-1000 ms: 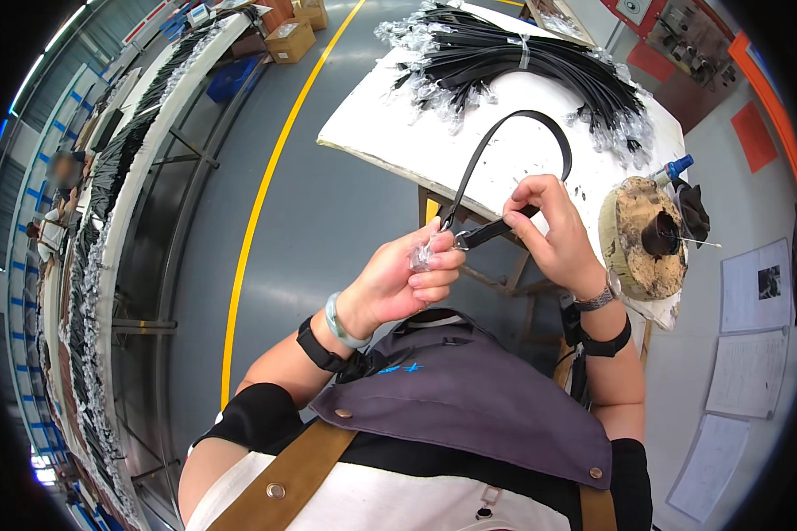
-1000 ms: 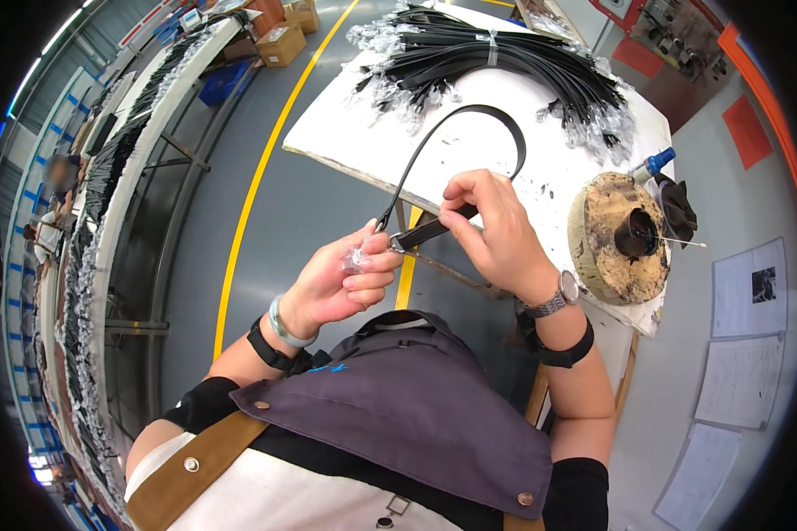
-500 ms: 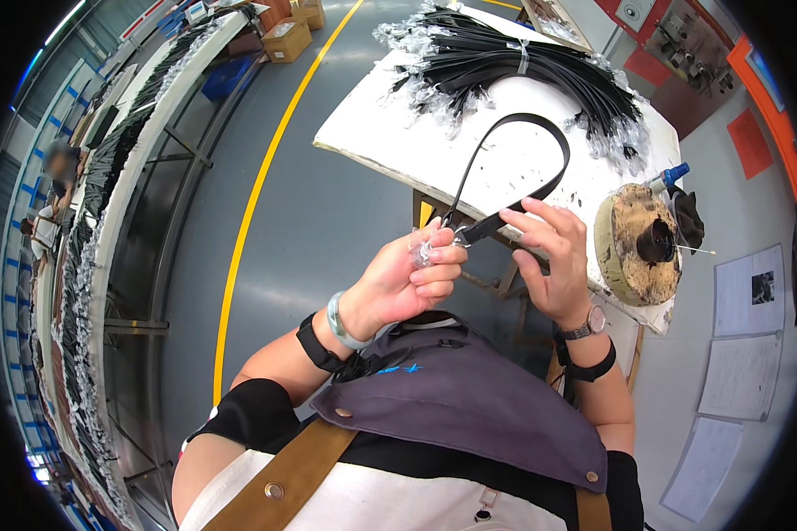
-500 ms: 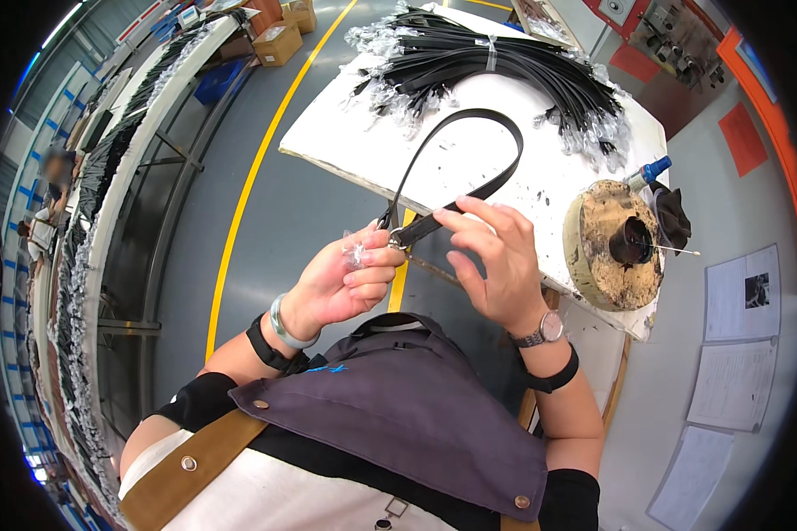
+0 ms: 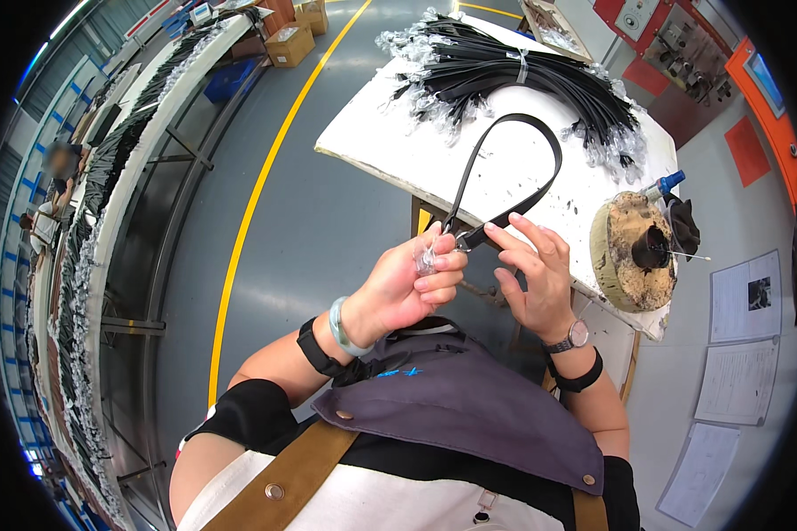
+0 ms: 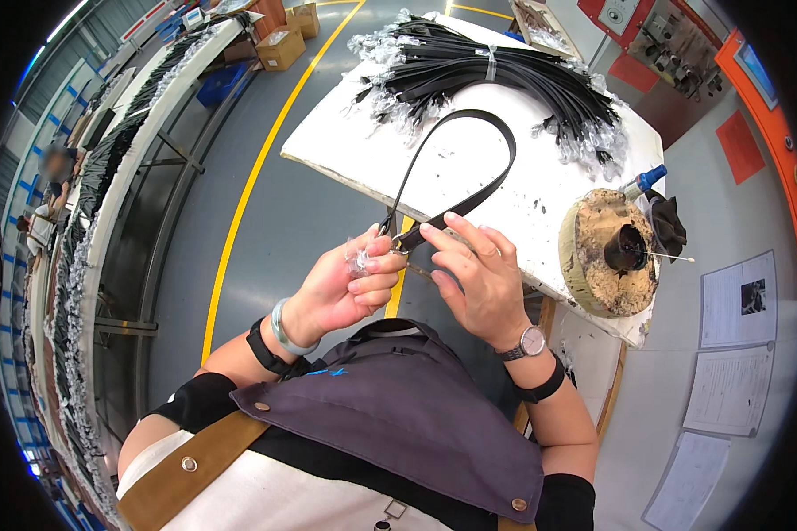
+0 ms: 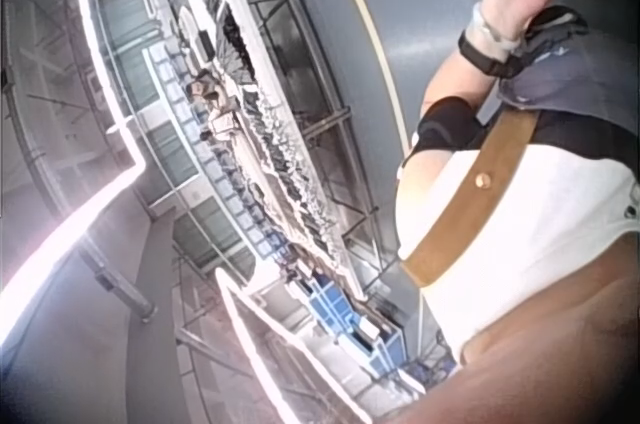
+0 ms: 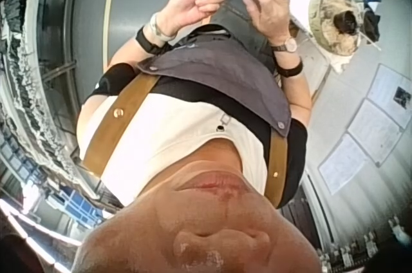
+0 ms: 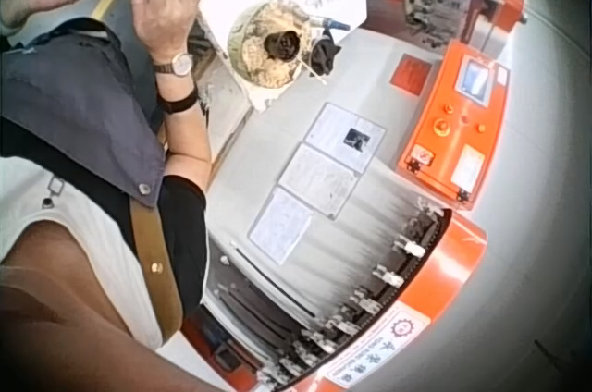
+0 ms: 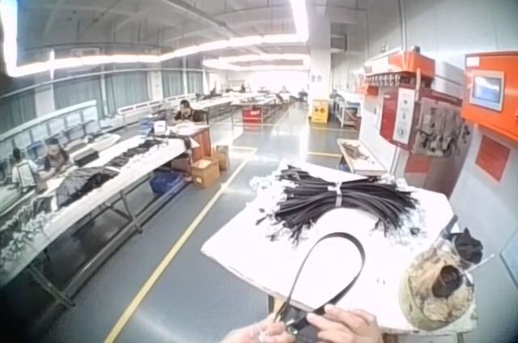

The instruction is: Applying edge finish/dye to leather straps and hanging them on an automated drying rack.

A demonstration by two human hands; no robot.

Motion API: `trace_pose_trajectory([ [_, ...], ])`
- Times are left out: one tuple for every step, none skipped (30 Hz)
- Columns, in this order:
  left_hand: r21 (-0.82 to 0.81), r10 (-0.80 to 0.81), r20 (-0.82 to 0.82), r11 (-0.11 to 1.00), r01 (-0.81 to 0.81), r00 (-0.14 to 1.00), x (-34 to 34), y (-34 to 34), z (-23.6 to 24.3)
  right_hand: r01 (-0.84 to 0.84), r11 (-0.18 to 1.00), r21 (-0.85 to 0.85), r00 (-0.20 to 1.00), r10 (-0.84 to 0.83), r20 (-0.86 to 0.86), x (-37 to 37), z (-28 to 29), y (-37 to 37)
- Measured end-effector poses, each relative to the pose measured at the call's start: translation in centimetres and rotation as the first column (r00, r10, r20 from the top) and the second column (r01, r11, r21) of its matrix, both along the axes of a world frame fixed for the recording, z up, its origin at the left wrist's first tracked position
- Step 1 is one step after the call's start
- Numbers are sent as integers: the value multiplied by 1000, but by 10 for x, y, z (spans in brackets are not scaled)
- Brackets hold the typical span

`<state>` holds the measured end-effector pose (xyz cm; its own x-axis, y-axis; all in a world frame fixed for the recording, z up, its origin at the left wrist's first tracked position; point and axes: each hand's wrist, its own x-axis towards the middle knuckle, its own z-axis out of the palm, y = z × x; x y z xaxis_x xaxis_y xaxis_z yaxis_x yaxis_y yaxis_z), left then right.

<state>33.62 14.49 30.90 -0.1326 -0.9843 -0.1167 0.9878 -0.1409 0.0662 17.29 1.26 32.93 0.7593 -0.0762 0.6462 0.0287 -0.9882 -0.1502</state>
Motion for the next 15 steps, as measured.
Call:
trace_pose_trajectory([
  [-2,-1,1,1000,1,1000,-1,0,1,12,1000,-3,1000,-12,9,0,-1,1],
  [5,9,37,1000,-9,999,-1,0,2,11,1000,-4,1000,-11,10,0,-2,2],
  [12,19,73,1000,-19,997,-1,0,3,19,1000,-6,1000,-19,13,1,-2,3],
  [11,19,74,1000,-20,997,-2,1,4,26,1000,-8,1000,-26,17,1,-2,3],
  [14,31,114,999,-33,993,-3,1,5,26,1000,-9,1000,-26,17,1,-2,3],
  [17,43,154,999,-46,987,-3,1,6,24,1000,-3,1000,-24,17,1,-3,4],
  [16,43,154,999,-46,987,-4,1,7,22,1000,4,1000,-22,18,1,-3,4],
  [28,49,201,998,-56,978,-4,2,9,21,1000,3,1000,-21,18,2,-4,4],
  [39,54,247,997,-66,968,-4,2,10,18,1000,23,1000,-18,24,2,-4,4],
  [38,55,246,997,-66,968,-4,2,9,14,999,43,999,-15,30,2,-5,4],
  [36,60,275,997,-73,960,-5,2,10,14,999,43,999,-15,29,2,-5,4],
  [35,65,304,996,-79,950,-5,2,10,12,998,69,999,-14,34,2,-6,5],
  [34,65,303,996,-79,951,-5,2,11,9,995,95,999,-13,38,2,-7,5],
  [47,72,339,995,-93,938,-6,3,14,9,995,95,999,-13,37,2,-7,5],
  [60,78,374,992,-108,924,-6,3,15,6,994,110,999,-11,43,3,-7,5],
])
